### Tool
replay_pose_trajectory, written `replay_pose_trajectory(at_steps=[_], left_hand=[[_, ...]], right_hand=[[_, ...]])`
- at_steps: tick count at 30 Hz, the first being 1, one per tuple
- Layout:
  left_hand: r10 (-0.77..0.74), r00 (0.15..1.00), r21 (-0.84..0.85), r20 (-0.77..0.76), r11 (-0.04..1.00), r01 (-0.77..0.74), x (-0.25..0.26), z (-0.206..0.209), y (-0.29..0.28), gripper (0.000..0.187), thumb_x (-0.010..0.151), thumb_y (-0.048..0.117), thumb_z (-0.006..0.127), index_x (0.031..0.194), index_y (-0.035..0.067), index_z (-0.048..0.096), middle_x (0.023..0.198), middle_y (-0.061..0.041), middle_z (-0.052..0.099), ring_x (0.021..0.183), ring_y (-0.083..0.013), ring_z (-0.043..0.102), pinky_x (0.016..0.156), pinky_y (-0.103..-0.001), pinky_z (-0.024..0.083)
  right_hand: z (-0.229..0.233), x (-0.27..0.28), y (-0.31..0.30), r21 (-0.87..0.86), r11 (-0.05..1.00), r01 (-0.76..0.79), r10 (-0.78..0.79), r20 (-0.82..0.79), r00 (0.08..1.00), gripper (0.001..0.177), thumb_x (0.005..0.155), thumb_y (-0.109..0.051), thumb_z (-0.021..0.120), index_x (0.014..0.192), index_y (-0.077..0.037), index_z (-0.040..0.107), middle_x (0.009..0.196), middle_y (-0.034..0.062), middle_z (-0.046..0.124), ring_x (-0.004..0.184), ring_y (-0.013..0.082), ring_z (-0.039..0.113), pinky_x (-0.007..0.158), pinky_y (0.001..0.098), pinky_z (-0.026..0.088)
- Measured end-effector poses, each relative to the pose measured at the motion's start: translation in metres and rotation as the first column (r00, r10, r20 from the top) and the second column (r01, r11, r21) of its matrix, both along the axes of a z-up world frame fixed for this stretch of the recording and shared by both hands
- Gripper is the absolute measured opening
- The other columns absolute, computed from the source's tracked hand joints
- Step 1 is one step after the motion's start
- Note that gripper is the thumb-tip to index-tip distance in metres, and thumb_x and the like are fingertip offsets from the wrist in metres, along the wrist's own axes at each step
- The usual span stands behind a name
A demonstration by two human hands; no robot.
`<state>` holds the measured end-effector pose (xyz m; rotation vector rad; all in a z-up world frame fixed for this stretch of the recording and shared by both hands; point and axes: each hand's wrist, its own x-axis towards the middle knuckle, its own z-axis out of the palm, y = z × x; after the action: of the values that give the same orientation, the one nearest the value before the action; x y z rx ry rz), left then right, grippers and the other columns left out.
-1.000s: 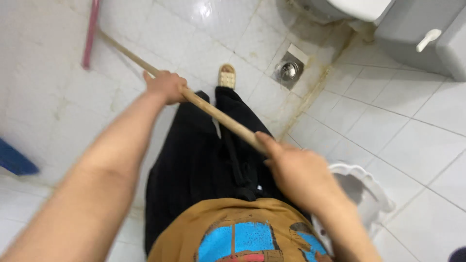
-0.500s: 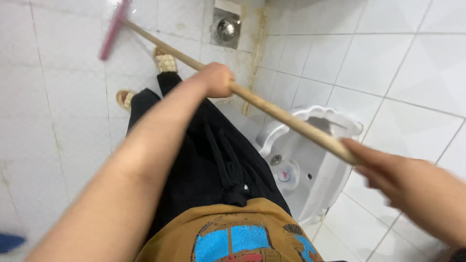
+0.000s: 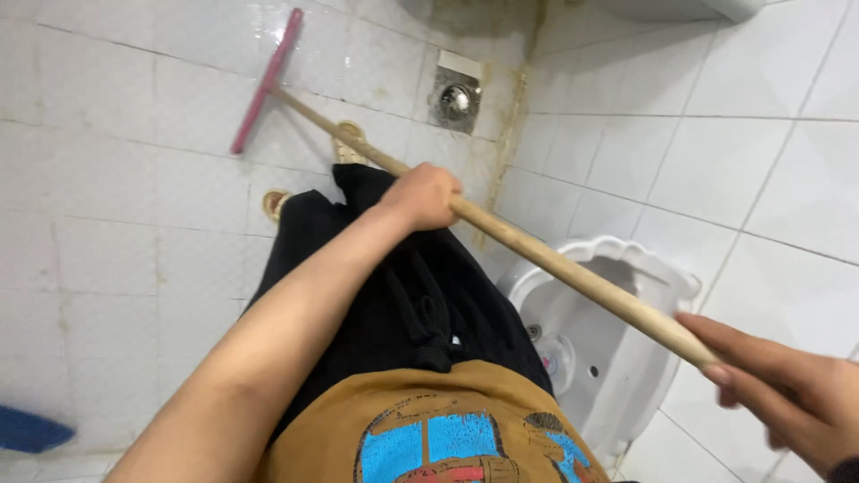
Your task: Cleaning a tiled bathroom floor using a squeegee to push water.
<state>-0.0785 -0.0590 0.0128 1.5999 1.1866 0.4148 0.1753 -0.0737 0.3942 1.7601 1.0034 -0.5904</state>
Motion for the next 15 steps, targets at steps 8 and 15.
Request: replay_pose_trajectory(at_steps=[8,15], left_hand=[[0.082,0.958,-0.040,-0.274,0.994,-0.097,-0.134,-0.061,-0.032,0.018,0.077,0.031,0.071,0.081,0.014,0.076,0.087,-0.017,0.073,0.088,-0.0405,0.070,0.079,-0.050,0.057],[-0.010,0.674,-0.198,-0.738,0.959,-0.203,-0.181,-0.084,-0.020,0.023,0.081,0.028,0.078,0.103,0.021,0.074,0.115,-0.009,0.070,0.119,-0.0369,0.058,0.085,-0.054,0.056]], right_hand=[[-0.056,-0.131,0.023,0.125,0.899,-0.419,0.437,-0.306,0.846,0.043,0.099,-0.047,0.052,0.142,-0.043,0.060,0.099,0.0030,0.077,0.085,0.0283,0.072,0.073,0.0433,0.058],[-0.105,-0.160,0.028,0.458,0.810,-0.367,0.581,-0.536,0.613,0.035,0.096,-0.032,0.053,0.127,-0.026,0.069,0.083,0.0096,0.073,0.077,0.0348,0.070,0.063,0.0492,0.054]])
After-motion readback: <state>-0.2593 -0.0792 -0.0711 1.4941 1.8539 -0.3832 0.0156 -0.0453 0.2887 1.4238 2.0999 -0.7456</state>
